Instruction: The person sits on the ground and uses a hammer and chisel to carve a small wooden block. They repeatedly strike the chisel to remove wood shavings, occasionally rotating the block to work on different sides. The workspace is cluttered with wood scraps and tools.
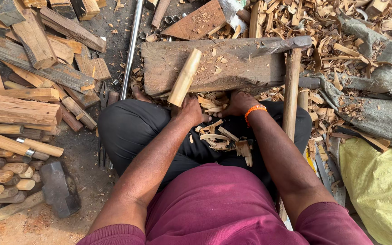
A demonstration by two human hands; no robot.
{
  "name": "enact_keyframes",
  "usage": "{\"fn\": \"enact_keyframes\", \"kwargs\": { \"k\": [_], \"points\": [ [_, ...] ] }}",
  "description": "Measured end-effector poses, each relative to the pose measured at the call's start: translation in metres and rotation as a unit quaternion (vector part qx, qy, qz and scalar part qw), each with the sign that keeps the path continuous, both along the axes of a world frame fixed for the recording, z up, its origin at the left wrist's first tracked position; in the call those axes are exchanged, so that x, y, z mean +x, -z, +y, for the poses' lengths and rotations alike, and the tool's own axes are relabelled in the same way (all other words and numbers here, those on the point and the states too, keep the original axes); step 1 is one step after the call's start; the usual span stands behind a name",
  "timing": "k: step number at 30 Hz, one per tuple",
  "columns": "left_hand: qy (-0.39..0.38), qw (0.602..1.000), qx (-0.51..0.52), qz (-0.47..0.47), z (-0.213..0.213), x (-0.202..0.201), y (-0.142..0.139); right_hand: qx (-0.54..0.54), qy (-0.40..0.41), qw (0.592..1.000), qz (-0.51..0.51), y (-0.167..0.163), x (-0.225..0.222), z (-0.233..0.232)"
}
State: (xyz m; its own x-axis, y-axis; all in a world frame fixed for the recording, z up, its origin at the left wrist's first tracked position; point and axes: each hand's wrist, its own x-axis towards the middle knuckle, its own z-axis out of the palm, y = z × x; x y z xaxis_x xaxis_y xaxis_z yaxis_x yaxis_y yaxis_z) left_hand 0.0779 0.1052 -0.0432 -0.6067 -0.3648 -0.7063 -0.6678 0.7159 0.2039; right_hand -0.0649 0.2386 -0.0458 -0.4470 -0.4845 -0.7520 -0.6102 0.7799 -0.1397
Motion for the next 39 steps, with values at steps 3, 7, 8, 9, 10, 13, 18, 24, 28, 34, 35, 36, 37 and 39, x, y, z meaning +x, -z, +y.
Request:
{"fn": "enact_keyframes", "kwargs": {
  "k": [3,7,8,9,10,13,18,24,28,34,35,36,37,39],
  "points": [
    [-0.037,0.999,0.011,0.020,0.000,0.001,0.004,-0.032,0.039,0.999,0.003,-0.001,0.002,0.000],
    [-0.087,0.994,0.054,-0.028,-0.001,-0.002,0.006,-0.066,0.016,0.998,0.005,-0.005,0.001,0.005],
    [-0.083,0.994,0.054,-0.040,-0.002,-0.004,0.006,-0.078,0.010,0.997,-0.003,-0.007,0.001,0.005],
    [-0.081,0.994,0.056,-0.054,-0.001,-0.005,0.006,-0.087,0.002,0.996,-0.011,-0.009,0.002,0.006],
    [-0.059,0.996,0.051,-0.037,-0.001,-0.006,0.006,-0.092,0.009,0.996,-0.016,-0.010,0.002,0.006],
    [-0.044,0.998,0.046,0.002,0.000,-0.007,0.004,-0.094,0.031,0.995,-0.016,-0.012,0.007,0.004],
    [-0.117,0.992,0.057,-0.003,-0.004,-0.002,-0.006,-0.119,0.034,0.992,-0.002,-0.006,0.011,0.003],
    [-0.144,0.982,0.117,0.045,-0.006,-0.008,-0.006,-0.133,0.027,0.991,0.005,-0.001,0.008,0.001],
    [-0.129,0.984,0.119,-0.027,0.002,-0.010,0.006,-0.088,0.029,0.995,0.023,-0.002,0.016,-0.003],
    [-0.070,0.991,0.105,-0.038,-0.001,-0.013,0.006,-0.054,0.012,0.998,0.014,-0.001,0.019,-0.005],
    [-0.065,0.993,0.100,-0.025,-0.003,-0.013,0.004,-0.056,0.015,0.998,0.005,-0.001,0.016,-0.005],
    [-0.059,0.994,0.095,-0.012,-0.005,-0.013,0.002,-0.059,0.018,0.998,-0.005,-0.001,0.014,-0.005],
    [-0.065,0.993,0.102,-0.009,-0.006,-0.013,0.001,-0.068,0.022,0.997,-0.007,-0.001,0.012,-0.004],
    [-0.075,0.990,0.117,-0.003,-0.005,-0.013,-0.002,-0.086,0.027,0.996,-0.010,-0.002,0.009,-0.004]
  ]
}}
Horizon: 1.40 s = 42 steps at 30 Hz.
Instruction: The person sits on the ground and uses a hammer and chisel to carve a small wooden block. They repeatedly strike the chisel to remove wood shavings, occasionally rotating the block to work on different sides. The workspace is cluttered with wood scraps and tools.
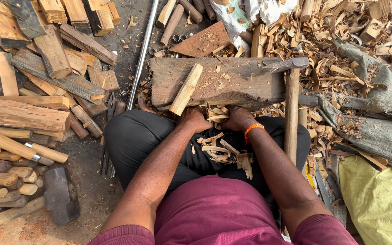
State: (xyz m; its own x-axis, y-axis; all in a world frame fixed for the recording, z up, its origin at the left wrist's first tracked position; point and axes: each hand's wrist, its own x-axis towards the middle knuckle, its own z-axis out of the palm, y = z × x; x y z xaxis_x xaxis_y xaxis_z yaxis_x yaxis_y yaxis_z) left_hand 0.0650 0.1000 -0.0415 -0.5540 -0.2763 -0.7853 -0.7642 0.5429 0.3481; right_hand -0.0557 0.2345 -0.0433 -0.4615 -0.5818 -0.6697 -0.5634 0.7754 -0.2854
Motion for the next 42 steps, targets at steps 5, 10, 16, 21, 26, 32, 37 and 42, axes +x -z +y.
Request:
{"fn": "enact_keyframes", "kwargs": {
  "k": [5,10,16,21,26,32,37,42],
  "points": [
    [0.010,0.998,-0.039,0.046,0.005,-0.002,-0.001,-0.034,0.005,0.997,-0.062,-0.005,-0.003,0.002],
    [-0.025,0.997,-0.028,0.066,-0.001,-0.001,0.000,-0.071,0.003,0.993,-0.094,0.002,-0.009,0.009],
    [-0.019,0.999,-0.006,0.044,0.000,-0.005,-0.005,-0.092,-0.013,0.991,-0.100,-0.006,-0.007,0.002],
    [-0.012,0.997,-0.029,0.073,0.004,-0.005,-0.022,-0.038,-0.016,0.998,-0.057,-0.029,-0.003,0.003],
    [-0.040,0.990,-0.023,0.135,0.021,0.000,-0.014,-0.105,-0.008,0.994,-0.011,-0.005,-0.006,0.019],
    [0.016,0.983,0.009,0.182,0.046,0.017,-0.086,-0.049,0.082,0.992,-0.085,-0.064,-0.013,0.056],
    [0.094,0.903,0.069,0.413,0.057,-0.097,-0.205,-0.368,0.345,0.855,-0.124,-0.140,-0.110,0.164],
    [0.105,0.812,0.066,0.571,0.022,-0.191,-0.180,-0.326,0.296,0.882,0.167,-0.145,-0.096,0.089]
  ]
}}
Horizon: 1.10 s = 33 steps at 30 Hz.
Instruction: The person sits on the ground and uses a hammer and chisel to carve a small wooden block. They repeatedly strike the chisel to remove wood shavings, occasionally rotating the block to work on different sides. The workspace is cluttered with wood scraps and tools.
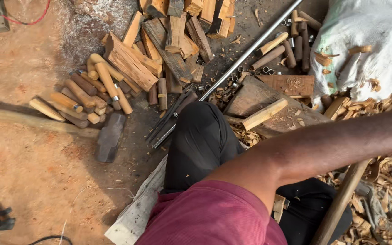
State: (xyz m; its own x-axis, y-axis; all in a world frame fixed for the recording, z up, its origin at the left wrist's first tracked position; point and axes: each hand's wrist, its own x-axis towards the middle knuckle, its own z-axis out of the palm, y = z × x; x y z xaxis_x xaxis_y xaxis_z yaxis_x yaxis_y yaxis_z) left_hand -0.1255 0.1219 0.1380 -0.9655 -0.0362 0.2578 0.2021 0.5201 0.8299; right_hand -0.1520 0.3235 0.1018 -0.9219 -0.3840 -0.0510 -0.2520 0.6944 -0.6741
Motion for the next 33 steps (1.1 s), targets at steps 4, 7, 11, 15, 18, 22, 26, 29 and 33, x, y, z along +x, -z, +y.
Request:
{"fn": "enact_keyframes", "kwargs": {
  "k": [4,7,11,15,18,22,26,29,33],
  "points": [
    [0.077,0.980,0.067,0.170,0.034,0.028,0.006,-0.258,-0.012,0.963,-0.078,-0.041,0.015,0.057],
    [0.085,0.990,0.006,-0.109,0.008,0.126,0.040,-0.218,-0.112,0.947,-0.206,-0.031,0.060,0.064],
    [0.013,0.830,-0.227,-0.510,-0.014,0.193,0.130,0.100,-0.319,0.930,-0.153,0.070,0.078,0.015],
    [-0.147,0.847,-0.235,-0.453,-0.001,0.199,0.215,0.395,-0.308,0.862,-0.082,0.154,0.066,-0.030],
    [-0.135,0.842,-0.193,-0.486,0.006,0.187,0.212,0.414,-0.298,0.852,-0.117,0.158,0.071,-0.060],
    [-0.132,0.846,-0.126,-0.501,0.001,0.182,0.195,0.352,-0.343,0.865,-0.104,0.146,0.085,-0.085],
    [-0.120,0.850,-0.092,-0.505,0.003,0.178,0.193,0.394,-0.350,0.845,-0.095,0.161,0.080,-0.088],
    [-0.115,0.852,-0.064,-0.506,0.002,0.179,0.187,0.333,-0.379,0.858,-0.096,0.164,0.077,-0.088],
    [-0.110,0.858,-0.017,-0.501,-0.001,0.182,0.168,0.315,-0.376,0.854,-0.171,0.154,0.079,-0.092]
  ]
}}
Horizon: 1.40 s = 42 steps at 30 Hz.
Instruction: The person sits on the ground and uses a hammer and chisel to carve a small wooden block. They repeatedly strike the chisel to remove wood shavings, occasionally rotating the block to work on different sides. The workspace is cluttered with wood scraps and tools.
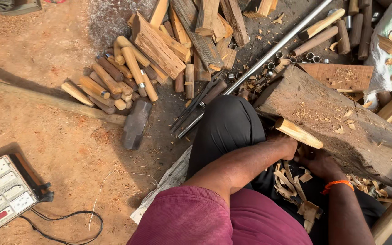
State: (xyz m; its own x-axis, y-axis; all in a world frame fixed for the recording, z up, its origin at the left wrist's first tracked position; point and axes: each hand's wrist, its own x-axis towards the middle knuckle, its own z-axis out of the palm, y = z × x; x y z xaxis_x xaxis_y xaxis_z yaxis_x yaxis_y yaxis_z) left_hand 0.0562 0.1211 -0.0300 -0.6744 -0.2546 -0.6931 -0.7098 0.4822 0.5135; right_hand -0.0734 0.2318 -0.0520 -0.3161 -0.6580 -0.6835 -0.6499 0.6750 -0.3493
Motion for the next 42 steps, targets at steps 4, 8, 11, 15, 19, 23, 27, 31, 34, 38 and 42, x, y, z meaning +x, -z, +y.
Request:
{"fn": "enact_keyframes", "kwargs": {
  "k": [4,8,11,15,19,23,27,31,34,38,42],
  "points": [
    [-0.014,0.999,0.020,0.029,0.001,0.000,-0.011,-0.039,-0.038,0.999,0.001,-0.007,0.002,-0.004],
    [-0.041,0.994,0.058,0.088,0.006,-0.004,-0.006,-0.075,0.017,0.995,-0.065,0.006,-0.003,0.000],
    [-0.041,0.977,0.086,0.189,0.009,-0.008,0.001,-0.088,0.029,0.993,-0.070,0.015,-0.006,0.005],
    [-0.008,0.989,0.032,0.147,0.009,-0.009,0.007,-0.106,0.020,0.994,-0.034,0.014,-0.005,0.007],
    [0.014,0.992,0.056,0.110,0.012,-0.008,0.010,-0.177,0.101,0.975,-0.091,0.004,0.001,0.011],
    [-0.022,0.951,-0.057,0.303,0.019,0.000,0.009,-0.197,0.146,0.967,-0.072,-0.003,0.009,0.021],
    [-0.010,0.979,0.022,0.200,0.024,0.013,0.007,-0.320,0.227,0.899,-0.193,0.000,0.025,0.031],
    [-0.023,0.969,-0.038,0.241,0.031,0.015,0.007,-0.293,0.374,0.793,-0.381,0.000,0.046,0.035],
    [0.003,0.961,-0.076,0.267,0.031,0.012,-0.002,-0.350,0.398,0.641,-0.556,-0.007,0.050,0.037],
    [0.114,0.964,-0.092,0.224,0.032,0.011,-0.039,-0.380,0.430,0.587,-0.571,-0.022,0.044,0.041],
    [0.231,0.954,-0.106,0.158,0.030,0.012,-0.089,-0.352,0.544,0.543,-0.534,-0.025,0.052,0.034]
  ]
}}
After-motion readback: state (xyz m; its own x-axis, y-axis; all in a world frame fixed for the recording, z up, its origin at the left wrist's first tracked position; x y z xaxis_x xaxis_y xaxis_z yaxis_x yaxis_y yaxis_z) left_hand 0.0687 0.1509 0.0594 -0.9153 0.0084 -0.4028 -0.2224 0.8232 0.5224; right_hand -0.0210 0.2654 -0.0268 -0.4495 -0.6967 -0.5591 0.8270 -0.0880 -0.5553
